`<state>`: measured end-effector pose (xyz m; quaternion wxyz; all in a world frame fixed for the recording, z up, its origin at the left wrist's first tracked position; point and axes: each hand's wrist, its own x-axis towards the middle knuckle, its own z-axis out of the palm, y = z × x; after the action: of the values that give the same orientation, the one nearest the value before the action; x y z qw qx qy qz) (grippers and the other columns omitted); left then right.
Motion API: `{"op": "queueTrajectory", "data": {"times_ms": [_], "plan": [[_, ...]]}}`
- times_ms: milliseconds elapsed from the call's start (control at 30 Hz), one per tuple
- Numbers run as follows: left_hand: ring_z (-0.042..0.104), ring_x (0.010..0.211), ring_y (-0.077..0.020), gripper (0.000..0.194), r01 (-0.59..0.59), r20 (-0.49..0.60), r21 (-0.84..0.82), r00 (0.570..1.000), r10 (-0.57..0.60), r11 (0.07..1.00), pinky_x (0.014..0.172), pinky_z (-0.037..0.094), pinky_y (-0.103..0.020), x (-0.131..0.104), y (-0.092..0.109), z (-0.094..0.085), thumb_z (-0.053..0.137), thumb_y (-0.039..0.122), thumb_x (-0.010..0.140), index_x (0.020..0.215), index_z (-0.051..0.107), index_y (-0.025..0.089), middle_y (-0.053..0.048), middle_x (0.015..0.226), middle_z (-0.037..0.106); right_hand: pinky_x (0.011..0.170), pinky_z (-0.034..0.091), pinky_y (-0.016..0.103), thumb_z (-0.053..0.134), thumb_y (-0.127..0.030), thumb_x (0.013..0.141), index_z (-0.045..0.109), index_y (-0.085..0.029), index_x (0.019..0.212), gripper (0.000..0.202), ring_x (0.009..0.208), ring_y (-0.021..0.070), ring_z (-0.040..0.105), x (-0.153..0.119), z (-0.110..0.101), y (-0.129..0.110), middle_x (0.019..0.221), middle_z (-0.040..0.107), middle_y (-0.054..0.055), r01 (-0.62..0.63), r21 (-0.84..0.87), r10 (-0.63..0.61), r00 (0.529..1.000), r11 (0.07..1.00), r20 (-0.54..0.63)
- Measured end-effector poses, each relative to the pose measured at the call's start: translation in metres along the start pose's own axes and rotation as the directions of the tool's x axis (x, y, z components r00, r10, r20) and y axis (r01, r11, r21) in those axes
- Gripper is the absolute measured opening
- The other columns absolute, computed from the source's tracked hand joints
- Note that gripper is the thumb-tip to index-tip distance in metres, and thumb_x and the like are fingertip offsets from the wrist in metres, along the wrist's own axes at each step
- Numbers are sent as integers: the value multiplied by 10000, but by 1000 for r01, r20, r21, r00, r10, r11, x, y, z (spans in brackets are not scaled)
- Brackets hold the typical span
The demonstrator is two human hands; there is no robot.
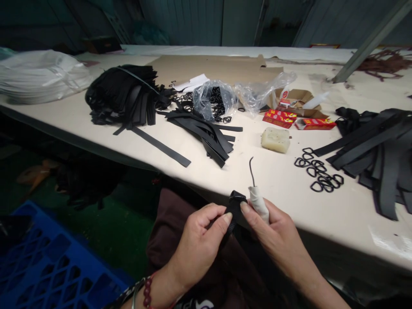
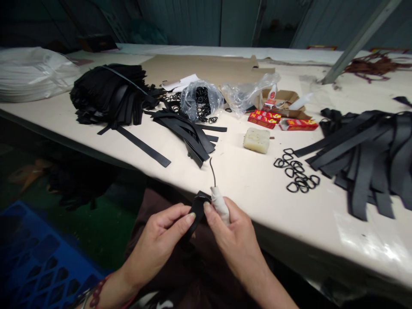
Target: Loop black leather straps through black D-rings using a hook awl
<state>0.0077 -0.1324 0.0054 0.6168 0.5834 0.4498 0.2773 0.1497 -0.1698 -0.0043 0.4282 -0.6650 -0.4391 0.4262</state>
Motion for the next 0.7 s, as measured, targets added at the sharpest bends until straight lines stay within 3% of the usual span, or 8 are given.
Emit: {"op": "queueTrajectory", "data": {"times_ms": [167,300,367,500,600,700], "plan": [[434,606,-121,186,-79,23,30,997,78,996,555,362,-215,-4,7,-4,487,232,830,719,604,140,17,646,479,418,239,213,502,-407,818,355,-204,574,350,483,90,249,5,-2,-13,533,278,-67,108,-28,-109,992,994,-68],[461,633,-127,183,-150,38,35,988,149,988,587,378,-220,-3,13,-6,485,218,832,760,631,134,8,661,502,401,249,217,491,-477,819,468,-193,676,319,452,92,291,6,-8,-15,517,344,-65,99,13,-95,984,995,-151],[469,649,-131,180,-181,42,29,983,180,983,600,384,-220,-2,18,-6,486,221,831,777,634,135,3,677,518,397,252,216,482,-499,818,502,-189,752,318,449,94,297,3,-12,-17,523,355,-66,92,49,-87,991,995,-97],[467,652,-136,188,-192,73,17,979,190,981,598,385,-221,0,30,-7,495,253,822,715,603,142,4,668,511,410,258,201,572,-461,766,447,-198,665,307,475,87,291,0,-16,-26,541,342,-74,131,50,-134,989,990,58],[444,620,-132,203,-170,110,-12,979,170,985,564,371,-214,1,37,-5,500,273,808,675,587,145,15,621,485,473,313,196,656,-359,707,509,-195,743,223,540,98,361,-2,-18,-32,603,405,-67,206,10,-207,977,978,55],[414,598,-123,211,-109,160,-30,981,113,994,545,356,-209,4,39,0,502,304,800,688,588,147,19,612,482,559,346,206,615,-301,747,563,-199,859,160,629,116,425,-6,-20,-30,691,482,-47,230,10,-230,972,973,55]]}}
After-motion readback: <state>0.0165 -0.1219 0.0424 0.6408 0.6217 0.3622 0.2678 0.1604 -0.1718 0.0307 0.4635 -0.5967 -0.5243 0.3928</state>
